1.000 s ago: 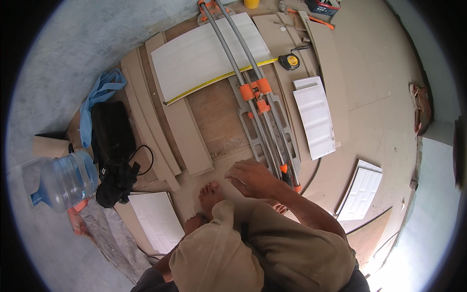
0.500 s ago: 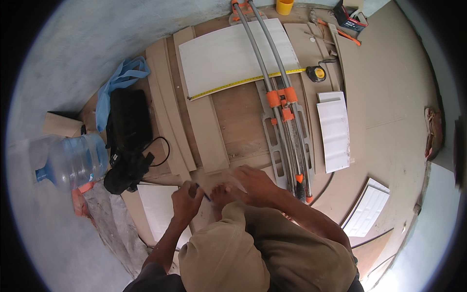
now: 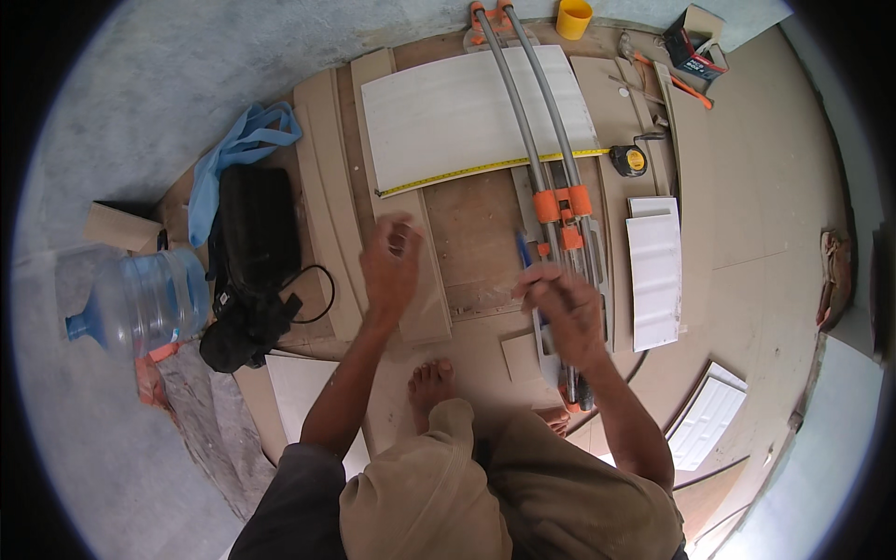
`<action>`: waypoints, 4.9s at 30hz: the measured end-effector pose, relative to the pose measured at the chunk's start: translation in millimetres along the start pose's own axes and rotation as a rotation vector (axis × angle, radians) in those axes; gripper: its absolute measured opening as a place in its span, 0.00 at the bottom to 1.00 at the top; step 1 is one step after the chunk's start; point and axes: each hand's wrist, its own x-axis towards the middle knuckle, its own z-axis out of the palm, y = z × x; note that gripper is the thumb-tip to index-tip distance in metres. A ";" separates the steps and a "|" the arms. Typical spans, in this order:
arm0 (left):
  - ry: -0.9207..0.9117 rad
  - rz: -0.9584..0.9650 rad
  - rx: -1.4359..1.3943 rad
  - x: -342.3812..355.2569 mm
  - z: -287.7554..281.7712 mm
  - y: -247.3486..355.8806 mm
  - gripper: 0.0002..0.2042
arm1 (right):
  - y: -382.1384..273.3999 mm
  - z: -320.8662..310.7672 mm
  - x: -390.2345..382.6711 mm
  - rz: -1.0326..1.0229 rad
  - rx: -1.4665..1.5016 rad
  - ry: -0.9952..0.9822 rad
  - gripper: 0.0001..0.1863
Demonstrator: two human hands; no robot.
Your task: The person measures and marks white rectangular panels with a tape measure and pen, then uses a manual tile cutter to score and snap them into smaller pieces. The person repeatedly wipes the panels with a cloth between cuts and stacks the finished pieces on the floor.
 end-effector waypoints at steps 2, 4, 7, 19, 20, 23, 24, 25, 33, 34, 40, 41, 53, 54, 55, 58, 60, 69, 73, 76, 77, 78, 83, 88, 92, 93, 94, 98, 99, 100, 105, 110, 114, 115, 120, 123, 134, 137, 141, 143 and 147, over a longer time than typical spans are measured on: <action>0.198 0.091 0.041 35.3 -2.3 -41.7 0.13 | -30.1 -22.6 18.0 0.027 0.390 0.110 0.15; 0.214 0.103 0.079 56.1 -4.9 -61.5 0.14 | -27.3 -43.4 34.0 -0.176 0.174 0.202 0.23; 0.204 0.137 0.101 65.4 -2.6 -78.1 0.14 | -19.3 -78.4 56.0 -0.294 0.027 0.269 0.27; 0.212 0.221 0.090 76.9 6.2 -93.1 0.08 | -5.1 -95.2 115.9 -0.150 -0.159 0.507 0.14; 0.209 0.220 0.088 77.0 7.8 -93.6 0.08 | 3.3 -98.5 119.5 -0.159 -0.163 0.500 0.14; 0.211 0.191 0.069 77.7 10.3 -92.6 0.08 | 6.9 -106.8 124.5 -0.131 -0.304 0.494 0.12; 0.209 0.196 0.082 77.1 10.0 -90.7 0.08 | 8.7 -107.3 126.3 -0.096 -0.327 0.479 0.12; 0.207 0.199 0.093 76.5 10.2 -88.9 0.08 | 10.2 -107.0 126.6 -0.061 -0.351 0.464 0.11; 0.179 0.187 0.097 78.2 8.0 -91.5 0.08 | 6.1 -89.8 127.5 -0.171 -0.406 0.399 0.08; 0.181 0.188 0.105 78.2 8.5 -90.9 0.07 | 9.7 -90.0 128.2 -0.199 -0.440 0.359 0.08; 0.206 0.174 0.114 78.3 10.6 -86.9 0.07 | 22.9 -88.3 134.3 -0.264 -0.647 0.323 0.09; 0.214 0.178 0.114 78.8 11.3 -87.7 0.07 | 24.7 -88.9 135.0 -0.281 -0.674 0.323 0.09; 0.240 0.170 0.086 78.4 14.2 -89.9 0.08 | 11.1 -82.9 139.5 -0.148 -0.684 0.290 0.09; 0.239 0.164 0.088 78.3 14.1 -89.3 0.08 | 10.4 -82.5 139.5 -0.147 -0.690 0.293 0.09; 0.238 0.158 0.090 78.1 13.9 -88.7 0.08 | 9.9 -82.0 139.6 -0.146 -0.697 0.295 0.09; 0.240 0.160 0.099 78.6 13.8 -89.4 0.08 | 11.3 -81.7 141.2 -0.159 -0.706 0.306 0.09; 0.240 0.162 0.092 78.2 13.7 -88.4 0.08 | 12.1 -81.4 142.1 -0.167 -0.698 0.310 0.08; 0.242 0.171 0.065 77.9 14.2 -88.8 0.07 | 12.7 -80.0 144.8 -0.218 -0.728 0.315 0.07; 0.261 0.206 0.072 79.0 15.0 -93.5 0.07 | 14.0 -78.3 146.2 -0.290 -0.740 0.332 0.05; 0.255 0.180 0.073 77.5 15.2 -88.9 0.07 | 12.4 -79.1 145.8 -0.224 -0.744 0.308 0.07; 0.249 0.163 0.070 77.1 15.5 -86.4 0.07 | 12.6 -80.3 145.4 -0.191 -0.746 0.298 0.07; 0.255 0.177 0.072 77.1 15.5 -87.0 0.07 | 13.0 -81.8 146.0 -0.197 -0.760 0.283 0.07; 0.269 0.188 0.089 78.0 16.7 -87.0 0.07 | 14.1 -86.1 145.8 -0.227 -0.734 0.268 0.08; 0.286 0.212 0.080 79.2 15.2 -93.6 0.06 | -9.1 -88.7 150.7 -0.194 -0.507 0.475 0.08; 0.261 0.207 0.073 79.5 15.0 -88.5 0.06 | -21.9 -103.3 193.6 -0.358 -0.510 0.587 0.11; 0.259 0.214 0.063 79.3 13.7 -89.1 0.06 | -25.3 -104.9 207.7 -0.398 -0.518 0.595 0.11; 0.255 0.220 0.053 79.2 13.8 -90.6 0.06 | -24.5 -107.9 223.7 -0.391 -0.403 0.578 0.11; 0.219 0.279 0.066 82.5 13.1 -87.8 0.06 | -12.4 -139.9 258.6 -0.464 -0.206 0.522 0.11; 0.194 0.282 0.081 81.6 9.9 -90.2 0.06 | -2.5 -150.7 255.0 -0.477 -0.397 0.503 0.12; 0.171 0.288 0.093 82.5 7.7 -92.1 0.06 | 4.4 -163.6 250.3 -0.491 -0.590 0.482 0.13; 0.111 0.285 0.094 85.7 -1.4 -89.9 0.06 | 13.5 -213.4 179.9 -0.318 -1.236 0.138 0.21; 0.043 0.292 0.060 93.6 -5.6 -90.5 0.05 | 14.1 -226.0 149.9 -0.175 -1.322 -0.028 0.31; 0.044 0.345 0.084 111.7 -13.2 -84.7 0.04 | 17.7 -223.4 156.7 -0.170 -1.237 -0.015 0.34; 0.058 0.376 0.093 124.0 -16.1 -84.1 0.04 | 14.9 -223.8 163.9 -0.217 -1.242 -0.002 0.34; 0.103 0.459 0.111 217.9 -3.0 -76.4 0.05 | -6.7 -226.7 229.8 -0.243 -1.227 0.051 0.34; 0.180 0.420 0.062 265.9 4.0 -80.2 0.05 | -10.1 -222.9 278.0 -0.259 -1.270 0.098 0.34; 0.324 0.210 0.003 314.0 30.0 -92.4 0.05 | 8.0 -203.0 352.8 -0.151 -1.366 0.255 0.35; 0.335 0.240 -0.019 315.9 37.8 -90.5 0.05 | 15.8 -209.9 356.8 -0.133 -1.351 0.269 0.35; 0.411 0.330 0.012 318.6 38.3 -101.9 0.05 | 18.2 -207.6 365.7 -0.139 -1.346 0.300 0.35; 0.401 0.309 0.006 316.8 39.8 -99.6 0.05 | 18.3 -206.3 367.1 -0.128 -1.342 0.306 0.35; 0.402 0.361 0.020 314.7 40.0 -95.4 0.06 | 18.4 -208.4 366.6 -0.149 -1.344 0.325 0.34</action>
